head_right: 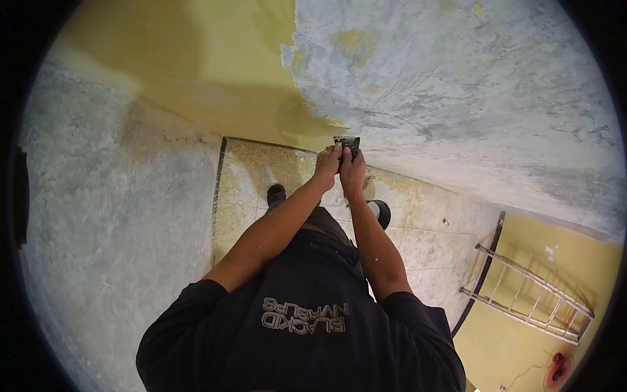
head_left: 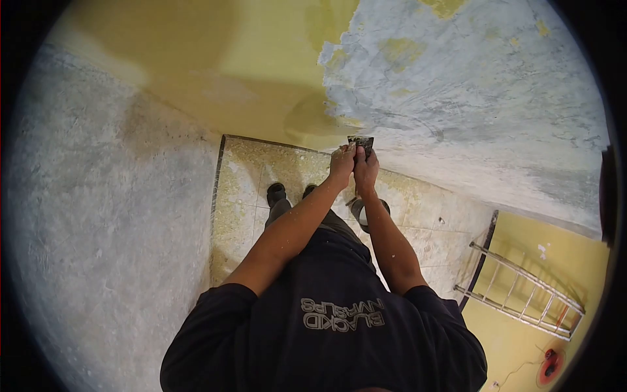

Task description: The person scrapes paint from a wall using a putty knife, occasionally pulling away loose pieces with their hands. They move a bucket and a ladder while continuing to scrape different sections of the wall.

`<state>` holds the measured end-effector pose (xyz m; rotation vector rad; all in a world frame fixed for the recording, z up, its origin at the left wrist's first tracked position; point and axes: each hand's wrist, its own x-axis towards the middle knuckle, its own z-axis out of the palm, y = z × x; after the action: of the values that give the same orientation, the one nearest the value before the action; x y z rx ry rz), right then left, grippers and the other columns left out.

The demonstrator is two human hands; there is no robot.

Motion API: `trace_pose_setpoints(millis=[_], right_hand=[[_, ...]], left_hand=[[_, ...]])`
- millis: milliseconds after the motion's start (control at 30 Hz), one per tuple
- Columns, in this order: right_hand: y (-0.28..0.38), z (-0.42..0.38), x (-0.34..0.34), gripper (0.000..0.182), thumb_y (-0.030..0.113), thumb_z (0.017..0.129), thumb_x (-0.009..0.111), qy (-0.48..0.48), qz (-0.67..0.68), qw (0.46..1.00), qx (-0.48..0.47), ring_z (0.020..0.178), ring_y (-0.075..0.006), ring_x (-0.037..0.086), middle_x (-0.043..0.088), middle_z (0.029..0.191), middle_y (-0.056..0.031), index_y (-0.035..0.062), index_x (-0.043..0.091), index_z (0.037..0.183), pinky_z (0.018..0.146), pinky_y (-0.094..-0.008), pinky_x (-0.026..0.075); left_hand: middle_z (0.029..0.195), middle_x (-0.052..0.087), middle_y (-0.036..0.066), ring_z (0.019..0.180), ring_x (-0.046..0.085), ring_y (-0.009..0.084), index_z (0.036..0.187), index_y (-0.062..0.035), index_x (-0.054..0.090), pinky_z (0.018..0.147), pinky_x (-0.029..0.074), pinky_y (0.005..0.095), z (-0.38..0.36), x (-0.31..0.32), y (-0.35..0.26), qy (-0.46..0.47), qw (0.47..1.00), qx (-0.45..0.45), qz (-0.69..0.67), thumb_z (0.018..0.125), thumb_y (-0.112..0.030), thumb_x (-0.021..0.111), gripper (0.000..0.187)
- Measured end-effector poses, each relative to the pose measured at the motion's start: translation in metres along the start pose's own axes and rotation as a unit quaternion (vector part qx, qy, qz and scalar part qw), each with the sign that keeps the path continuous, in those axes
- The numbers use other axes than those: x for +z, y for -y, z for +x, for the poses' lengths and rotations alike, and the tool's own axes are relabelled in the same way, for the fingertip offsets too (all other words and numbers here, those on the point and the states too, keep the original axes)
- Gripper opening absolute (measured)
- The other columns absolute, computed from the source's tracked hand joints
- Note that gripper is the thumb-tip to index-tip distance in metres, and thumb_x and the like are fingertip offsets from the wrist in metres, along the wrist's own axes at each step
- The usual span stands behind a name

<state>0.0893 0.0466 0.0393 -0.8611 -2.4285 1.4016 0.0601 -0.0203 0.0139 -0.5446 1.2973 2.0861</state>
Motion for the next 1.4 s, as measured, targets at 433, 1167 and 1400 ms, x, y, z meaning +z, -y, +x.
trace_pose_setpoints(millis=[433,1167,1400], right_hand=[[-0.025,0.007,0.026,0.032,0.034,0.090,0.051,0.004,-0.067,0.993,-0.095,0.066,-0.0454,0.058,0.061,0.070,-0.0230,0.0027,0.050,0.087,0.055,-0.0502,0.043],[-0.020,0.031,0.046,0.030,0.033,0.088,0.053,-0.034,-0.108,0.987,-0.112,0.059,-0.0457,0.056,0.058,0.061,-0.0237,0.0033,0.050,0.084,0.051,-0.0516,0.041],[-0.017,0.033,0.048,0.030,0.032,0.088,0.053,-0.031,-0.051,0.989,-0.137,0.060,-0.0444,0.057,0.058,0.063,-0.0221,0.0023,0.051,0.082,0.050,-0.0480,0.042]], left_hand=[[0.101,0.058,0.007,0.090,0.054,0.0164,0.107,-0.0030,0.055,0.080,0.044,0.0308,0.007,-0.005,0.006,-0.027,0.988,0.006,-0.153,0.095,-0.022,0.046,0.024],[0.097,0.056,0.007,0.089,0.055,0.0161,0.103,-0.0030,0.053,0.079,0.046,0.0299,0.038,-0.012,-0.005,0.016,0.985,-0.002,-0.174,0.093,-0.014,0.046,0.017],[0.100,0.059,0.012,0.089,0.056,0.0194,0.100,0.0025,0.057,0.078,0.044,0.0334,0.034,-0.012,-0.013,-0.016,0.994,0.057,-0.096,0.095,-0.017,0.042,0.025]])
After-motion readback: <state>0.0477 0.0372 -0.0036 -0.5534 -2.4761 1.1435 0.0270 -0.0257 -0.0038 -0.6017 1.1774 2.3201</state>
